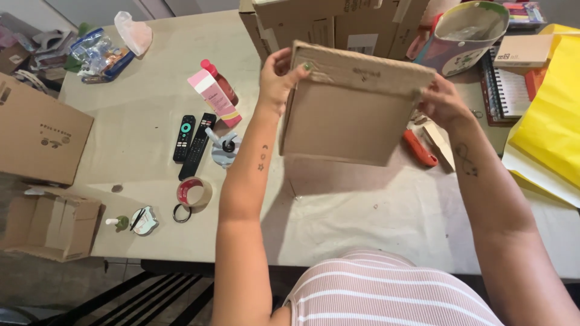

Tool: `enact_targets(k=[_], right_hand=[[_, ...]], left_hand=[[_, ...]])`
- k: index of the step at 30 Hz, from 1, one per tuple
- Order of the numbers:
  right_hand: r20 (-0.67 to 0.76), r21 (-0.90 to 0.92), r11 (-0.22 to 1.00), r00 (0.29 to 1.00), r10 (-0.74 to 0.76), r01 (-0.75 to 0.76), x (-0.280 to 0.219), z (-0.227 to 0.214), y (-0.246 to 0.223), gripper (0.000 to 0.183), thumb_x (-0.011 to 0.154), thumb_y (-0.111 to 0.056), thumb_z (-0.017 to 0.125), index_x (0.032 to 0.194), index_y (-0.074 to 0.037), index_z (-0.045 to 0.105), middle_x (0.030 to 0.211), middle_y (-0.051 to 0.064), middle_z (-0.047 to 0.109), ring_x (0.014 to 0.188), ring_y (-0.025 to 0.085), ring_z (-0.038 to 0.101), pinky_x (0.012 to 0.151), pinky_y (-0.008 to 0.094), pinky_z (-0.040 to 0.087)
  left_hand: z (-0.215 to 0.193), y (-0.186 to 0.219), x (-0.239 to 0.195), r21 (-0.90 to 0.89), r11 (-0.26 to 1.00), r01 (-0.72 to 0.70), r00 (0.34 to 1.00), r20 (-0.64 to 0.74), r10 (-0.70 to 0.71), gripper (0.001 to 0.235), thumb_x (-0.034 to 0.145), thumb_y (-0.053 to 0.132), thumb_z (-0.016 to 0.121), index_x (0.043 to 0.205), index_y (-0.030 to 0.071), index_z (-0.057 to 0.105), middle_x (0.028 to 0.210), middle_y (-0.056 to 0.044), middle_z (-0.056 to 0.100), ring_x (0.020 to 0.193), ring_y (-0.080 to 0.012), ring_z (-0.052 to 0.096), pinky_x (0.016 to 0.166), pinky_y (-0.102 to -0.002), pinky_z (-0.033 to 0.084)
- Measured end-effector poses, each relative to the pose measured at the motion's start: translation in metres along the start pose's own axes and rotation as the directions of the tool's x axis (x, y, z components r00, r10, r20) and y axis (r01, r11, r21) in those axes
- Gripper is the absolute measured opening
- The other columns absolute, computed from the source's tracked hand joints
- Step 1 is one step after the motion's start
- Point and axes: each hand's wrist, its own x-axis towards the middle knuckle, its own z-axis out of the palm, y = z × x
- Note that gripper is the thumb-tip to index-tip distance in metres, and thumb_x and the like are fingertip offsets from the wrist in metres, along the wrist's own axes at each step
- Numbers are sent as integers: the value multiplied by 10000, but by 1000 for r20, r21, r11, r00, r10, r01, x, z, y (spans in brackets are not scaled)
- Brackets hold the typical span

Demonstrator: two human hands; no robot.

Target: The person assembles a small cardboard box by folding flaps and securing them with adhesive tape. They repeatedly open and close the box to check alignment, then apply tape to the top and side seams to complete the assembly.

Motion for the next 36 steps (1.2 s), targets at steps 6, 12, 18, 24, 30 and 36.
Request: enact_targets(k=[6,12,18,24,30,36], right_hand=[[-514,40,982,839,178,-184,56,-31,81,451,858,-438,887,1236,-264,714,1018,35,663,872,231,753,701,470,614],[-717,-83,883,643,268,-461,55,-4,115,491,741,-426,957,1051,-119,732,956,133,714,907,306,756,700,489,595],[-671,-263,749,673,311,-608,43,13,118,203,852,-344,858,935,-179,774,717,57,668,612,204,673,594,392,539],[-631,-459,668,744,218,-585,22,4,127,220,927,-344,765,1100,-208,782,909,54,736,813,224,698,685,397,576],[-626,-774,154,779,-34,-615,-25,-75,110,396,818,-280,887,1112,-27,805,1033,296,760,1053,514,691,893,565,559],[-609,-788,82,792,42,-610,-83,-65,85,498,819,-303,837,1171,39,751,1302,312,602,1153,564,619,905,634,557]], left_hand=[[2,-113,30,21,943,331,874,-384,-298,767,628,340,988,1199,-12,616,867,-149,686,762,-247,662,661,-408,537],[-14,-132,-8,133,843,521,793,-441,-421,833,685,453,942,1280,-52,651,1227,-290,669,1154,-390,675,884,-501,557],[-64,-230,9,386,655,650,738,-526,-422,557,634,541,938,1042,218,742,1011,-42,751,948,-257,747,727,-380,623],[-48,-199,-12,581,542,607,789,-519,-328,469,664,505,868,971,168,759,835,-55,758,805,-264,758,755,-374,604],[-44,-182,-10,680,492,543,839,-453,-301,735,796,495,820,1393,183,525,1224,-99,684,1205,-332,662,977,-508,545],[-18,-146,-18,892,384,239,971,-225,-82,655,915,182,742,1510,168,468,1522,-217,408,1394,-476,465,1133,-646,402]])
